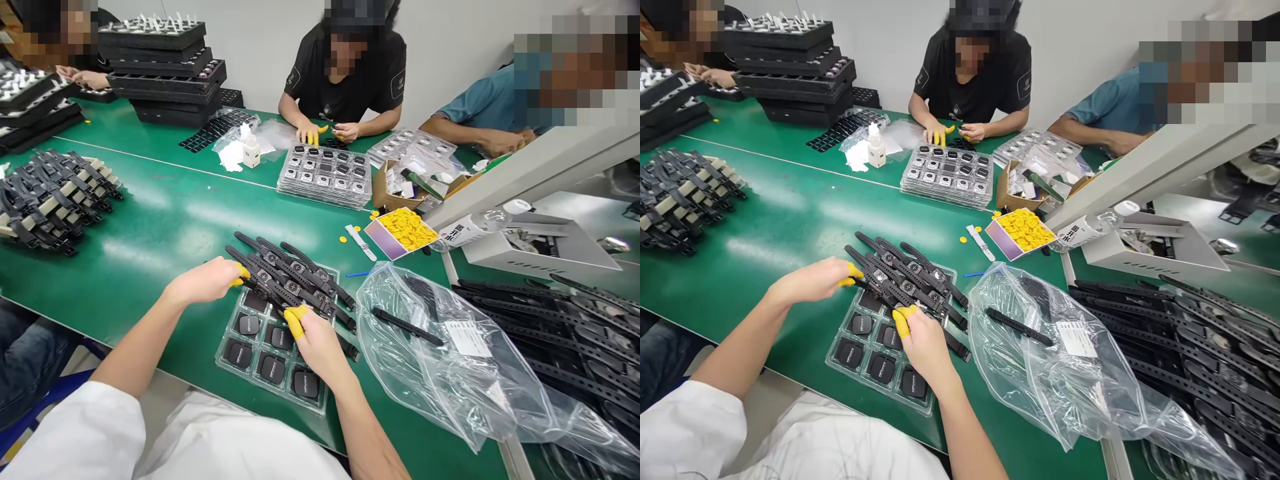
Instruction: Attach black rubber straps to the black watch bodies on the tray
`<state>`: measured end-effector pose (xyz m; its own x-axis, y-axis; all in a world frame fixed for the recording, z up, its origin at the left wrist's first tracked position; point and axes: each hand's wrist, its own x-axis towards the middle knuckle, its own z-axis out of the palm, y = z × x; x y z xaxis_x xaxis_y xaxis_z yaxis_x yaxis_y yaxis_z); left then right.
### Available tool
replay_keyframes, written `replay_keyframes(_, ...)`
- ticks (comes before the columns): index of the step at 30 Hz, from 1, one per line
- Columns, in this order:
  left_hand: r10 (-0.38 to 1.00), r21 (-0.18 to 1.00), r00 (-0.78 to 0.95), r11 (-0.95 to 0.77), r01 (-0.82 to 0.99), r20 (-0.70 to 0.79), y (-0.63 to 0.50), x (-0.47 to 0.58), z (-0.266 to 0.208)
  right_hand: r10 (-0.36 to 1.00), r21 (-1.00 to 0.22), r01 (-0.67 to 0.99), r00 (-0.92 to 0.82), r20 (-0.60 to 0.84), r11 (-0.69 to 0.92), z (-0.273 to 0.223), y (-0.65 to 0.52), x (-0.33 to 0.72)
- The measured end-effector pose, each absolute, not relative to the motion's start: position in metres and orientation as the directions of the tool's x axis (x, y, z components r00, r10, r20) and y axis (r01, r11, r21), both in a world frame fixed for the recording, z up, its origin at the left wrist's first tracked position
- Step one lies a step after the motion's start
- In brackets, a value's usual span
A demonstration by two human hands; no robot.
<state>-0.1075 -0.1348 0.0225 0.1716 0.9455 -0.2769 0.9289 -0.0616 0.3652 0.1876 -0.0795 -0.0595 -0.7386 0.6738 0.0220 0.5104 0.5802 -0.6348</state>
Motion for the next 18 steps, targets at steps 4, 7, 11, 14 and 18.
replay_keyframes(4,0.875,0.436,0.181,0.037,0.899,-0.449,-0.136,-0.104,0.003,0.702,-0.469,0.67,-0.699,-0.136,0.576,-0.067,-0.088,0.179)
replay_keyframes(7,0.941,0.325,0.131,-0.023,0.945,-0.313,-0.137,-0.1,-0.015,0.745,-0.575,0.639,-0.662,-0.074,0.511,-0.067,-0.088,0.176)
replay_keyframes(11,0.993,0.252,0.06,-0.032,0.967,-0.103,-0.142,-0.101,-0.019,0.788,-0.75,0.507,-0.615,0.031,0.425,-0.05,-0.07,0.191)
replay_keyframes(14,1.0,0.349,-0.011,0.008,0.937,0.008,-0.146,-0.088,-0.007,0.877,-0.72,0.587,-0.476,0.062,0.37,-0.035,-0.04,0.232)
replay_keyframes(18,0.947,0.501,0.318,-0.261,0.825,-0.03,-0.153,-0.028,0.001,0.958,-0.44,0.852,-0.241,0.152,0.284,-0.043,-0.002,0.312)
